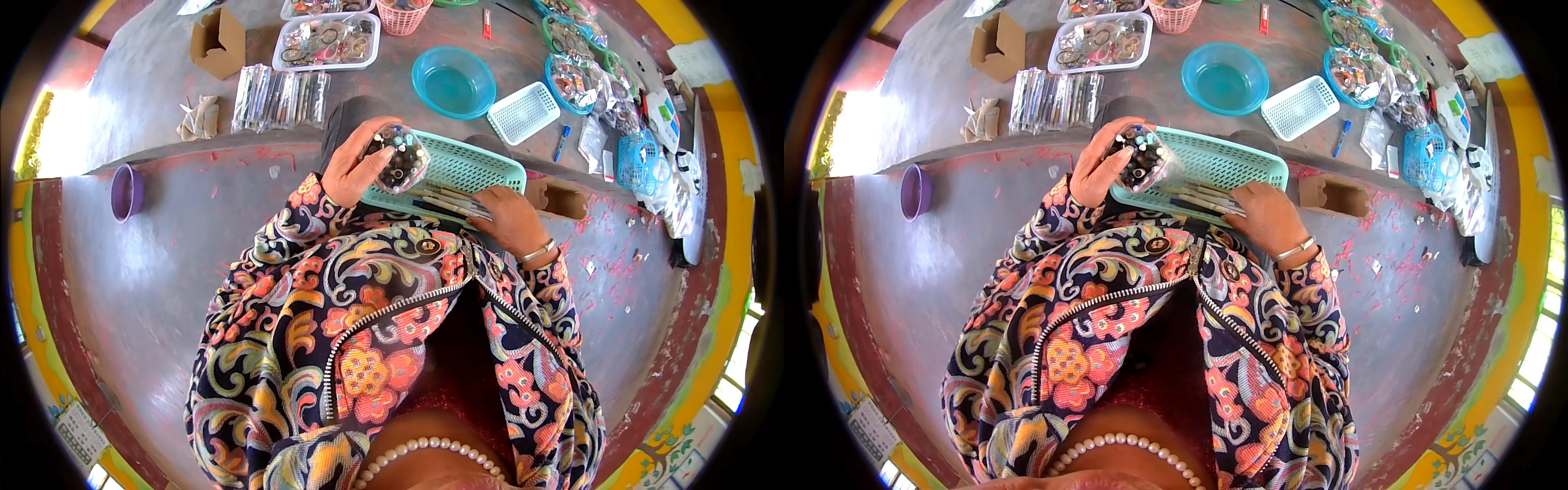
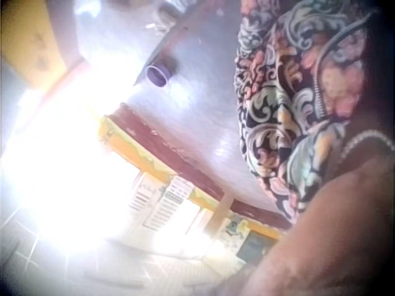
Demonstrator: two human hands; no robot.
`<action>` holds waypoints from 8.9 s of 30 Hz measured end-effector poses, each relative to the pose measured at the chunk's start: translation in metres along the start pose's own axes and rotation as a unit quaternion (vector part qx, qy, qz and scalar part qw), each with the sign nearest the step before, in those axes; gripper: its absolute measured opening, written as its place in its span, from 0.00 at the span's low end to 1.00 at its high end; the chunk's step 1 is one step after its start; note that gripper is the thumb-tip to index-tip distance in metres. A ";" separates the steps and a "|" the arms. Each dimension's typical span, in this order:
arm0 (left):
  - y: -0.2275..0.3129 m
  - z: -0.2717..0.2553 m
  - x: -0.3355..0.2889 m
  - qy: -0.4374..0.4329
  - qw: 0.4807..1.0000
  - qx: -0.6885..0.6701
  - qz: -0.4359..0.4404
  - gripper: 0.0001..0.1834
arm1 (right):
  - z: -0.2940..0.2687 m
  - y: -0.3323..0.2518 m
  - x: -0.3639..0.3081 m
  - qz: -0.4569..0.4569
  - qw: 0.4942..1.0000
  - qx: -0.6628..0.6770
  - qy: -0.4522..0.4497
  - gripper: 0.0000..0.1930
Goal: The person sits on the floor and sorts markers from a green basket into a clear plastic container. They pick up markers one by one, inspect them, and place them into the container, occasionally using a tool to assist with the sorting.
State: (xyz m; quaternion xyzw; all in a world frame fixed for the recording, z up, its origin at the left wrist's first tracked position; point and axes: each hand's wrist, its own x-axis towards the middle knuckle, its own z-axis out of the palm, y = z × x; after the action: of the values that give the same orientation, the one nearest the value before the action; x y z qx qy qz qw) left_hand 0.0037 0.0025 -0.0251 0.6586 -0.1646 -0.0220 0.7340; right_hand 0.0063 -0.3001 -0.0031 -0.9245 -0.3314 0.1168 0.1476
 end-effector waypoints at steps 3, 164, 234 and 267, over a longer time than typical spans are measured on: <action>-0.002 0.001 -0.001 0.005 1.000 0.005 -0.012 0.22 | 0.015 0.005 -0.002 -0.058 0.993 0.024 0.097 0.15; -0.008 -0.001 -0.021 0.124 0.991 0.037 -0.014 0.42 | -0.128 -0.122 0.072 -0.254 0.944 0.093 0.186 0.12; -0.023 -0.010 -0.019 0.139 0.990 0.028 -0.017 0.42 | 0.030 -0.025 0.069 -0.098 0.982 0.157 0.042 0.11; -0.012 -0.009 -0.025 0.103 0.994 -0.005 -0.039 0.44 | -0.018 -0.011 0.043 0.006 0.641 0.740 0.206 0.14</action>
State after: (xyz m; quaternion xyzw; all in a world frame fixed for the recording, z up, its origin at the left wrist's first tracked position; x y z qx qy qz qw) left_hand -0.0150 0.0157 -0.0426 0.6598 -0.0620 0.0163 0.7487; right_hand 0.0380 -0.2679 0.0119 -0.5092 -0.0896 0.1309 0.8459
